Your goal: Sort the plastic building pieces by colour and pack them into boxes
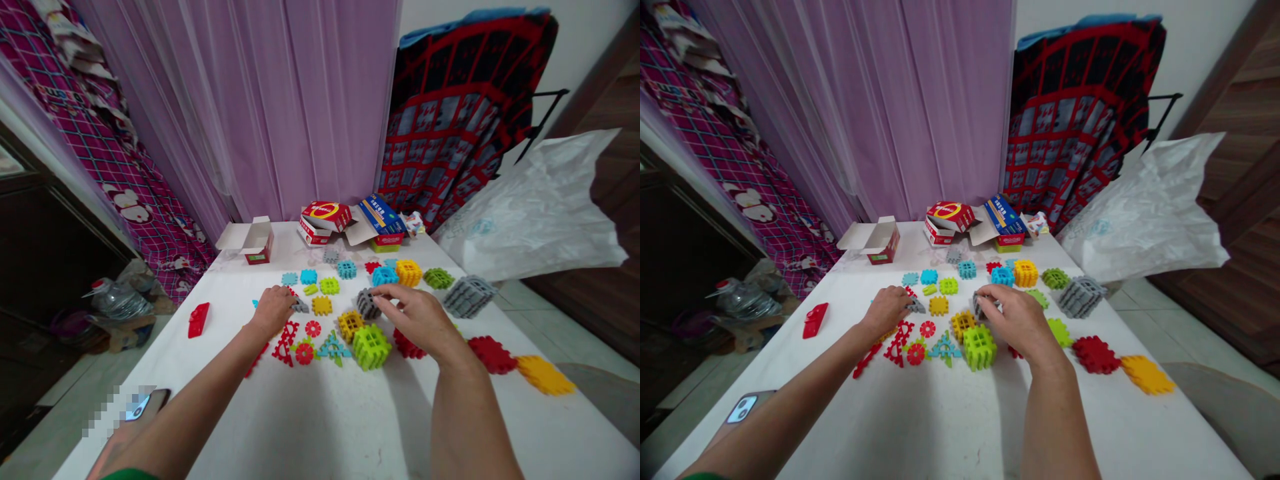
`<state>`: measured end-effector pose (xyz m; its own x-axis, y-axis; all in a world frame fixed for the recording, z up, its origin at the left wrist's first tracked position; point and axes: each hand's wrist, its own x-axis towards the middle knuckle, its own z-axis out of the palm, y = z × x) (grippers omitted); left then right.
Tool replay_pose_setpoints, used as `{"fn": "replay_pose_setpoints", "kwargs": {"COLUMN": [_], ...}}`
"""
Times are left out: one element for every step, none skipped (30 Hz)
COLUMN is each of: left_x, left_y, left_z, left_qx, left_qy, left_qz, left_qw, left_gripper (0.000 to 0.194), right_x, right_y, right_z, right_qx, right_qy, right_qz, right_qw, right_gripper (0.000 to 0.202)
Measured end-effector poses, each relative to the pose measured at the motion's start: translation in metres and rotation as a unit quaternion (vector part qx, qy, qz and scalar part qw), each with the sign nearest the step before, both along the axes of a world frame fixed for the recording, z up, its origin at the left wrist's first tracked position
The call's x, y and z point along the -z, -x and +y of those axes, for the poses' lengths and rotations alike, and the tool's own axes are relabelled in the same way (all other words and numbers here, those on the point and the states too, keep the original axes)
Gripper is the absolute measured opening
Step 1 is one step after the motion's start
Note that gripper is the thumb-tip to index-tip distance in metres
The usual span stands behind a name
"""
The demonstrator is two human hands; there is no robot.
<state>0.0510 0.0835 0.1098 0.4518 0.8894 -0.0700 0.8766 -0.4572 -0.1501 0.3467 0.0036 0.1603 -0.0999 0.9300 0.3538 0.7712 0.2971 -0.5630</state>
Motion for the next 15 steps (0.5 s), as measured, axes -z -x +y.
{"fn": "replay_pose_setpoints", "kwargs": {"left_x": [0.0003, 0.0005, 0.0006, 0.0005, 0.0004, 0.0002, 0.0001, 0.0001, 0.0002, 0.0004, 0.0005, 0.0007, 0.0009, 0.001, 0.001], "left_y": [-0.0002, -0.0003, -0.0006, -0.0009, -0.0012, -0.0016, -0.0021, -0.0026, -0.0031, -0.0036, -0.004, -0.0044, -0.0047, -0.0049, -0.005], "left_z": [0.0001, 0.0001, 0.0001, 0.0001, 0.0001, 0.0002, 0.0002, 0.0002, 0.0002, 0.0002, 0.0002, 0.0002, 0.0001, 0.0, -0.0001], "left_qx": [0.0, 0.001, 0.001, 0.003, 0.004, 0.006, 0.007, 0.009, 0.01, 0.012, 0.013, 0.014, 0.016, 0.017, 0.017], "left_qy": [0.001, 0.003, 0.005, 0.008, 0.01, 0.011, 0.012, 0.013, 0.013, 0.012, 0.012, 0.012, 0.011, 0.011, 0.01], "left_qz": [-0.001, -0.002, -0.001, 0.0, 0.002, 0.004, 0.006, 0.008, 0.01, 0.011, 0.012, 0.013, 0.014, 0.015, 0.016], "left_qw": [1.0, 1.0, 1.0, 1.0, 1.0, 1.0, 1.0, 1.0, 1.0, 1.0, 1.0, 1.0, 1.0, 1.0, 1.0], "left_gripper": [0.018, 0.018, 0.019, 0.02, 0.022, 0.023, 0.024, 0.024, 0.024, 0.024, 0.025, 0.025, 0.025, 0.026, 0.026], "right_x": [-0.0001, -0.0001, -0.0002, -0.0002, -0.0003, -0.0005, -0.0007, -0.0009, -0.0011, -0.0012, -0.0012, -0.0011, -0.0008, -0.0006, -0.0003], "right_y": [0.0, 0.0001, 0.0002, 0.0003, 0.0004, 0.0005, 0.0005, 0.0006, 0.0006, 0.0006, 0.0005, 0.0004, 0.0003, 0.0001, 0.0], "right_z": [0.0, -0.0001, -0.0001, -0.0002, -0.0003, -0.0004, -0.0005, -0.0006, -0.0007, -0.0007, -0.0008, -0.0008, -0.0009, -0.0009, -0.0009], "right_qx": [-0.002, -0.002, -0.001, 0.0, 0.002, 0.003, 0.003, 0.002, 0.003, 0.003, 0.005, 0.007, 0.008, 0.009, 0.009], "right_qy": [-0.002, -0.003, -0.004, -0.005, -0.006, -0.005, -0.004, -0.001, 0.002, 0.005, 0.006, 0.006, 0.005, 0.003, 0.0], "right_qz": [-0.001, -0.001, -0.001, 0.0, 0.001, 0.001, 0.001, 0.001, 0.0, 0.0, 0.0, 0.001, 0.002, 0.003, 0.005], "right_qw": [1.0, 1.0, 1.0, 1.0, 1.0, 1.0, 1.0, 1.0, 1.0, 1.0, 1.0, 1.0, 1.0, 1.0, 1.0], "right_gripper": [0.025, 0.024, 0.024, 0.024, 0.024, 0.025, 0.025, 0.025, 0.025, 0.025, 0.025, 0.026, 0.026, 0.026, 0.026]}}
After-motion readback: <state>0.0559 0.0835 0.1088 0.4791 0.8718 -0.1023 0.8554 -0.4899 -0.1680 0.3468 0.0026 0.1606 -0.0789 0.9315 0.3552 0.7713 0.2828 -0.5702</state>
